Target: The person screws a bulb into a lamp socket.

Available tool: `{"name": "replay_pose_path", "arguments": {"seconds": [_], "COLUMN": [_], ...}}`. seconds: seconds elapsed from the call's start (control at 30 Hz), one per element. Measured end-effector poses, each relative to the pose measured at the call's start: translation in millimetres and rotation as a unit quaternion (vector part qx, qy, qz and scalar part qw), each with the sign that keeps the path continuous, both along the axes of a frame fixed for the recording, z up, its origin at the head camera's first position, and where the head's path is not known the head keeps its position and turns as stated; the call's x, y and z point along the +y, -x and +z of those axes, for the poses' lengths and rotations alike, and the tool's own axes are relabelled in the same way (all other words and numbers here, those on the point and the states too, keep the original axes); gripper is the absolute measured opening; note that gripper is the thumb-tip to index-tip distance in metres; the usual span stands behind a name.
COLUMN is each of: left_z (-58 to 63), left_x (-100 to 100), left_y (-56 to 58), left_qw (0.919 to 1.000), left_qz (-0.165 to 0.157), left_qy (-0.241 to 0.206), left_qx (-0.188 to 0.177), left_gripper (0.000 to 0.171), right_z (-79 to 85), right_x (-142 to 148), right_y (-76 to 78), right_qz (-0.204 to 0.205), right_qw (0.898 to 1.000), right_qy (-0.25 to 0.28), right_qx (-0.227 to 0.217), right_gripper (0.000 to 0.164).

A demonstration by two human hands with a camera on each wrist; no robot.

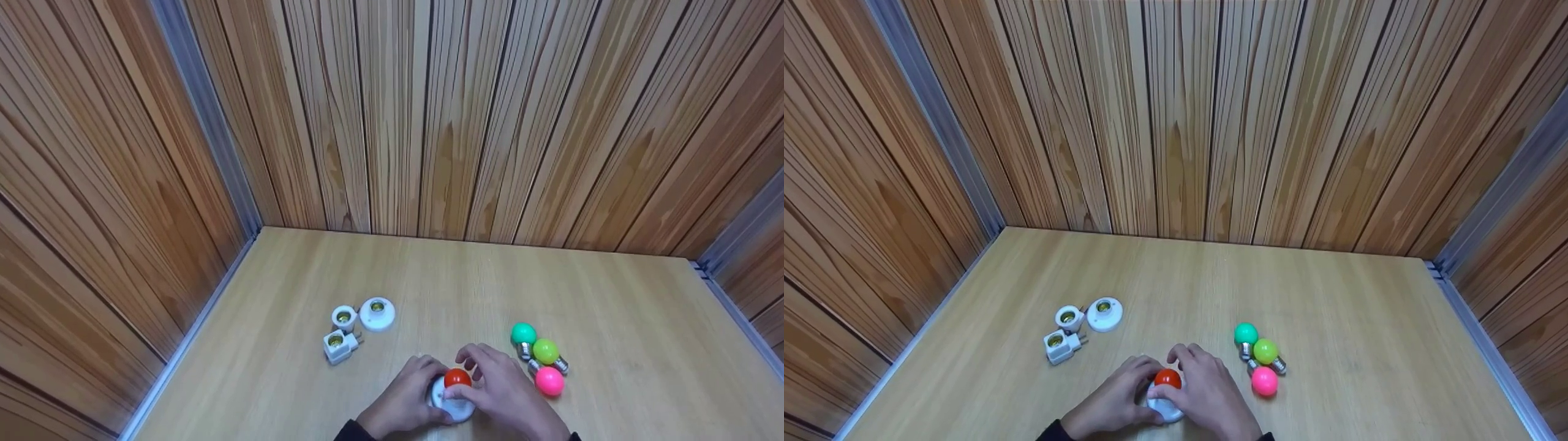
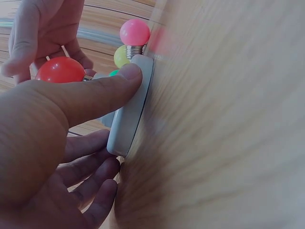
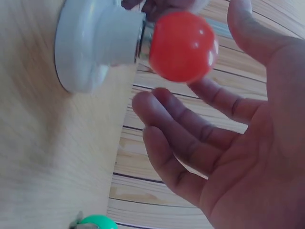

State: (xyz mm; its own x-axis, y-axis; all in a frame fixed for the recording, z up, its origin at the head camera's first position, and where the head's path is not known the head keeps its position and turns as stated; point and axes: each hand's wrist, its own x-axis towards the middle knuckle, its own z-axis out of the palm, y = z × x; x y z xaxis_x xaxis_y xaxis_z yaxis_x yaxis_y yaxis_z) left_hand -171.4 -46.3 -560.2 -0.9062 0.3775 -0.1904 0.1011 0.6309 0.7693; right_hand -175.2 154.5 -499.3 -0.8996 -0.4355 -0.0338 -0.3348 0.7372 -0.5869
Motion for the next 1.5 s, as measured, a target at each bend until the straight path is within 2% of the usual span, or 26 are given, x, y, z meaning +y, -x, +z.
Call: {"name": "replay_pose_path", "arguments": {"seconds": [0.1, 0.2, 0.27, 0.43, 0.67, 1.1, 1.5], "left_z": [-0.7, -1.3, -1.1, -0.6, -0.8, -1.3, -0.7], "left_x": [-1, -2, -2, -2, -3, -2, -1], "left_y": [-0.7, -0.9, -0.4, 0.9, 1.0, 0.7, 1.9], "left_qw": [0.9998, 0.9993, 0.9995, 0.9995, 0.9998, 0.9996, 0.9999], "left_qz": [-0.008, -0.016, -0.015, -0.013, -0.011, -0.013, -0.005], "left_qy": [0.003, 0.006, 0.008, 0.012, 0.002, 0.013, 0.006], "left_qx": [0.017, 0.032, 0.028, 0.026, 0.018, 0.023, -0.01], "left_gripper": [0.062, 0.063, 0.064, 0.066, 0.062, 0.065, 0.064], "right_z": [0.0, -0.9, -0.2, 2.0, 2.3, 0.0, -0.3], "right_x": [7, 12, 14, 17, 16, 12, 7], "right_y": [0.5, 0.0, -0.1, -1.4, -1.3, 1.1, 0.7], "right_qz": [0.03, 0.072, 0.099, 0.137, 0.139, 0.119, 0.099], "right_qw": [0.999, 0.996, 0.993, 0.989, 0.99, 0.992, 0.994], "right_qy": [0.017, 0.025, 0.02, 0.016, 0.019, 0.009, -0.021], "right_qx": [0.011, 0.049, 0.063, 0.06, 0.019, 0.027, 0.035], "right_gripper": [0.054, 0.049, 0.047, 0.045, 0.048, 0.036, 0.037]}}
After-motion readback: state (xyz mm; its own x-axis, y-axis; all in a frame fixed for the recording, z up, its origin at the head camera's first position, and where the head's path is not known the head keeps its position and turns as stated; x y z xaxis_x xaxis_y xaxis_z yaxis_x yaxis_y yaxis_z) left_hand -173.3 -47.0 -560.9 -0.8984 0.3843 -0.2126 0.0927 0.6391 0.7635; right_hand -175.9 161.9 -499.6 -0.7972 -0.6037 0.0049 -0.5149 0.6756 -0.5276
